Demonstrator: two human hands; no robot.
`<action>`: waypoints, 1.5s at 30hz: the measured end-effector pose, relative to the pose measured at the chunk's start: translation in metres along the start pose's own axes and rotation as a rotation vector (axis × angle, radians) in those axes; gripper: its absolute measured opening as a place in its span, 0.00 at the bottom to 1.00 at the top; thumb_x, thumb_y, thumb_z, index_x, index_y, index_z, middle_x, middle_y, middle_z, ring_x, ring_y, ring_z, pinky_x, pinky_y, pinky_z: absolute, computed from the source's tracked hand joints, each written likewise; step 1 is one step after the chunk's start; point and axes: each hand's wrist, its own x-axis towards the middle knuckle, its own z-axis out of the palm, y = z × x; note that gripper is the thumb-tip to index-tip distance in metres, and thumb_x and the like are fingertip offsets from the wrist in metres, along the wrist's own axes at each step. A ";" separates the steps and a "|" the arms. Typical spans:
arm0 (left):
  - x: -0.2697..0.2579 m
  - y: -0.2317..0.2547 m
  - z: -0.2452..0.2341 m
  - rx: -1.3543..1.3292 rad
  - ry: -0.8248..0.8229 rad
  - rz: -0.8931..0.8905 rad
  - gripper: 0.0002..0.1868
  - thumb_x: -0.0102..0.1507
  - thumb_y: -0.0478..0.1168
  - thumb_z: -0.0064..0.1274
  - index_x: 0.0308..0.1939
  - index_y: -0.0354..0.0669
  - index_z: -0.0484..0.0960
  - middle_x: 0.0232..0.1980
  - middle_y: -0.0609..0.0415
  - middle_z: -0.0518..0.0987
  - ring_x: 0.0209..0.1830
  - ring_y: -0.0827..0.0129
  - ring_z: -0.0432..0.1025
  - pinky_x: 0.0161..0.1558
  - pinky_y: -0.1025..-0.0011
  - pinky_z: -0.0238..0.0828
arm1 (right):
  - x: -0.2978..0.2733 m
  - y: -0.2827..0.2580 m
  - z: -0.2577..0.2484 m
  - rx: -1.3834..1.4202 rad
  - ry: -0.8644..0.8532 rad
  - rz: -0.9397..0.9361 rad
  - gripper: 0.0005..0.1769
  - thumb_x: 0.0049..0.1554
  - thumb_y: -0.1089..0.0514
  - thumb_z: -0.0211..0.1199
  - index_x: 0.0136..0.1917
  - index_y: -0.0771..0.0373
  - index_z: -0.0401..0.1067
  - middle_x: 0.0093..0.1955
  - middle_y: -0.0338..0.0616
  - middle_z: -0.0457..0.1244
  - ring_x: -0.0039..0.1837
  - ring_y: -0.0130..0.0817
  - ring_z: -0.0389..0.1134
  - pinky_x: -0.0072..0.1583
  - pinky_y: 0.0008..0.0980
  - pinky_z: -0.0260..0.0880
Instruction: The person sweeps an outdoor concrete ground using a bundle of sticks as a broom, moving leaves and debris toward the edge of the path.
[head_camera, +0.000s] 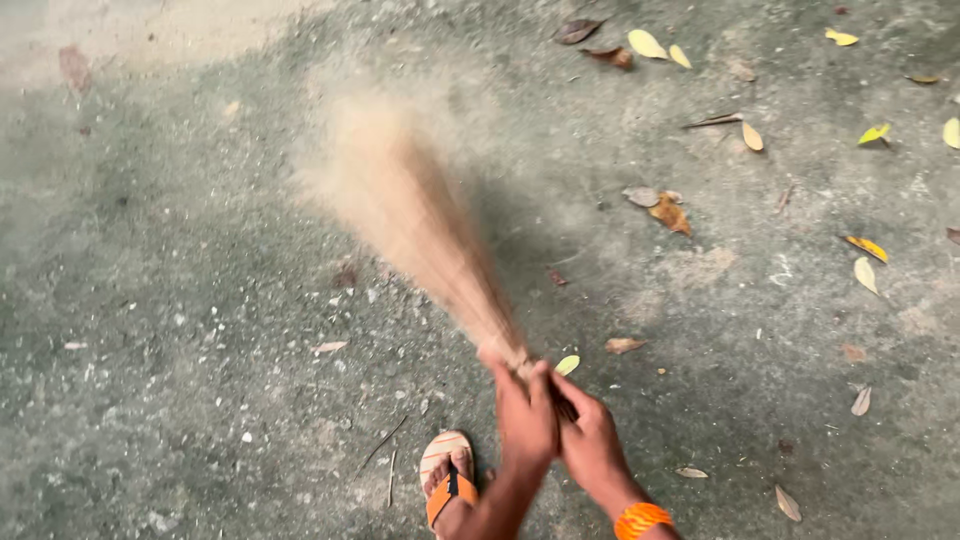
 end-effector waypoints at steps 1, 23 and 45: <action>-0.009 -0.013 0.017 0.050 0.166 0.047 0.45 0.68 0.47 0.49 0.78 0.30 0.40 0.68 0.25 0.68 0.67 0.43 0.67 0.65 0.58 0.62 | -0.001 -0.001 -0.011 -0.012 -0.149 -0.022 0.26 0.60 0.60 0.60 0.71 0.63 0.68 0.61 0.38 0.71 0.59 0.22 0.71 0.60 0.29 0.71; -0.096 0.015 0.165 -0.142 -0.025 0.171 0.41 0.67 0.50 0.48 0.78 0.37 0.50 0.65 0.32 0.75 0.62 0.47 0.74 0.62 0.59 0.67 | -0.053 0.026 -0.184 0.026 0.175 0.195 0.29 0.62 0.56 0.57 0.76 0.55 0.64 0.63 0.45 0.70 0.57 0.31 0.68 0.56 0.32 0.69; -0.164 0.006 0.168 -0.059 -0.093 -0.103 0.48 0.66 0.46 0.46 0.82 0.45 0.34 0.54 0.35 0.81 0.48 0.51 0.78 0.48 0.59 0.76 | -0.117 0.054 -0.197 -0.123 0.155 0.058 0.30 0.60 0.59 0.60 0.75 0.55 0.64 0.69 0.46 0.68 0.66 0.28 0.69 0.64 0.29 0.67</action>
